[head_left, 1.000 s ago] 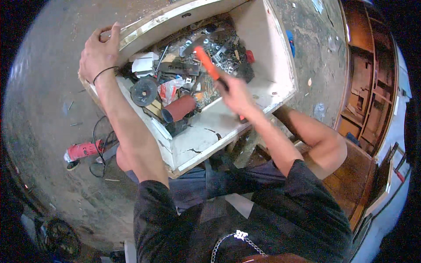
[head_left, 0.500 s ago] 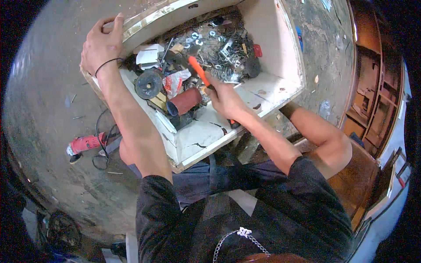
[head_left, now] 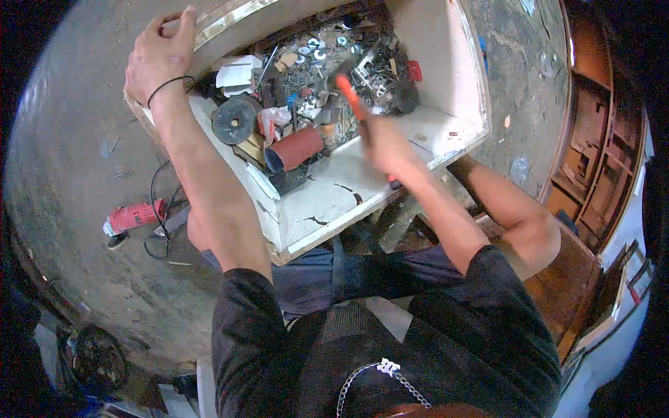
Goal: The person sorts through a white container of scrap metal and hardware, picking up a hammer and various small metal components to examine and organize them.
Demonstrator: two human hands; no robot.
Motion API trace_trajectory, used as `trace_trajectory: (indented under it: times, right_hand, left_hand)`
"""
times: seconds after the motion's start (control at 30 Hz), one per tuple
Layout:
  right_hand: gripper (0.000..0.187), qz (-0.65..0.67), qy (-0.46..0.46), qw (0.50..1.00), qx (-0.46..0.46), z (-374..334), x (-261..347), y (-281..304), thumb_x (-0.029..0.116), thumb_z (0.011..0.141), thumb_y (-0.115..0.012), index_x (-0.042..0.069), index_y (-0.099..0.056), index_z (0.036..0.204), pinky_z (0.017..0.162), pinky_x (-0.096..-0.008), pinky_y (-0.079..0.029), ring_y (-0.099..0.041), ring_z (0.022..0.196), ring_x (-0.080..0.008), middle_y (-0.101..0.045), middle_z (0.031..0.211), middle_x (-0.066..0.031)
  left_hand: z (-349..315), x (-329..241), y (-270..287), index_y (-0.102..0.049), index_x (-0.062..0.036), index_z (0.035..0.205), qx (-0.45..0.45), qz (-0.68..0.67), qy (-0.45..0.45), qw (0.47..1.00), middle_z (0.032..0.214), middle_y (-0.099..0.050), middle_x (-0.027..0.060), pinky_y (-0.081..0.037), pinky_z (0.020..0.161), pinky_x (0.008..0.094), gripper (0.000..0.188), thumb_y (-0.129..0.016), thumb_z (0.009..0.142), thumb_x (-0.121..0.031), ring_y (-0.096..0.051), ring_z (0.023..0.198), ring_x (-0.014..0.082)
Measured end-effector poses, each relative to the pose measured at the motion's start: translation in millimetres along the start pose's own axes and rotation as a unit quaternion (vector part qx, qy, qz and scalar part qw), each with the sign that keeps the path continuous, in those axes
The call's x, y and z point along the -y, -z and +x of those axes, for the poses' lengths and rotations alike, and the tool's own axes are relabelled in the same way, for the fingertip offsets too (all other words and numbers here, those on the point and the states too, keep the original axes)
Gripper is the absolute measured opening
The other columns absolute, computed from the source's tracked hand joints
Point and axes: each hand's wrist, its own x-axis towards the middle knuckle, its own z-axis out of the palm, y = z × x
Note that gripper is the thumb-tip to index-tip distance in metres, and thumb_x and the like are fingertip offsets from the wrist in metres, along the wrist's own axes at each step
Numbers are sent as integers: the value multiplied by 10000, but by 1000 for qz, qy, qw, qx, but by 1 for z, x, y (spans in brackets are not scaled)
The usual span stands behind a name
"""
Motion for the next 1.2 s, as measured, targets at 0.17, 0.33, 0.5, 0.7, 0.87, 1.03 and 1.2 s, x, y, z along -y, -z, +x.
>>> trace_trajectory:
  times: [0.17,0.33,0.5,0.7,0.87,1.03,1.2]
  right_hand:
    - [561,41,87,995,-21,-23,50,-30,2,866,-515,15,-373,1408,754,-535,-480,-606,861,-467,-611,957,-306]
    - [539,138,163,977,0,-47,55,-26,35,886,-545,13,-387,1400,795,-525,-493,-606,924,-484,-612,1046,-322]
    - [568,98,130,987,10,-49,51,-4,31,874,-542,50,-369,1414,762,-549,-498,-619,874,-493,-625,997,-314]
    - [459,75,43,989,-119,8,12,11,98,920,-565,12,-480,1363,786,-509,-493,-617,927,-484,-628,1020,-323]
    - [446,150,32,985,-79,22,33,-29,84,929,-533,-5,-471,1362,804,-493,-497,-623,933,-479,-629,1008,-334]
    - [543,180,150,972,-28,-16,91,-43,58,911,-548,-3,-368,1420,824,-490,-479,-600,965,-494,-621,994,-320]
    - [532,169,202,965,11,-58,96,-25,56,899,-533,45,-369,1405,755,-530,-495,-617,866,-480,-626,933,-299]
  left_hand:
    - [2,6,-3,-697,-340,1144,-14,-15,-19,1000,1079,-723,-40,-497,908,434,500,-567,778,-655,-652,1087,256]
    - [1,4,-5,-707,-335,1128,-20,-6,-12,1000,1063,-728,-41,-500,898,423,506,-578,767,-665,-658,1073,256]
    - [4,9,-2,-677,-351,1196,6,-9,-14,1000,1227,-672,30,-472,962,426,589,-569,752,-724,-619,1152,296]
    - [10,14,-8,-694,-349,1168,-24,-2,0,1000,1187,-690,10,-477,953,434,586,-572,742,-733,-630,1135,290]
    - [4,11,-5,-696,-356,1158,-5,-23,0,1000,1150,-705,8,-493,930,425,567,-571,746,-725,-646,1105,287]
    - [10,12,-10,-696,-356,1159,-15,-21,-13,1000,1141,-708,12,-497,928,419,554,-577,754,-716,-650,1097,284]
    - [1,5,-2,-696,-335,1164,-3,-12,-7,1000,1143,-706,15,-494,935,420,556,-581,764,-704,-650,1098,284]
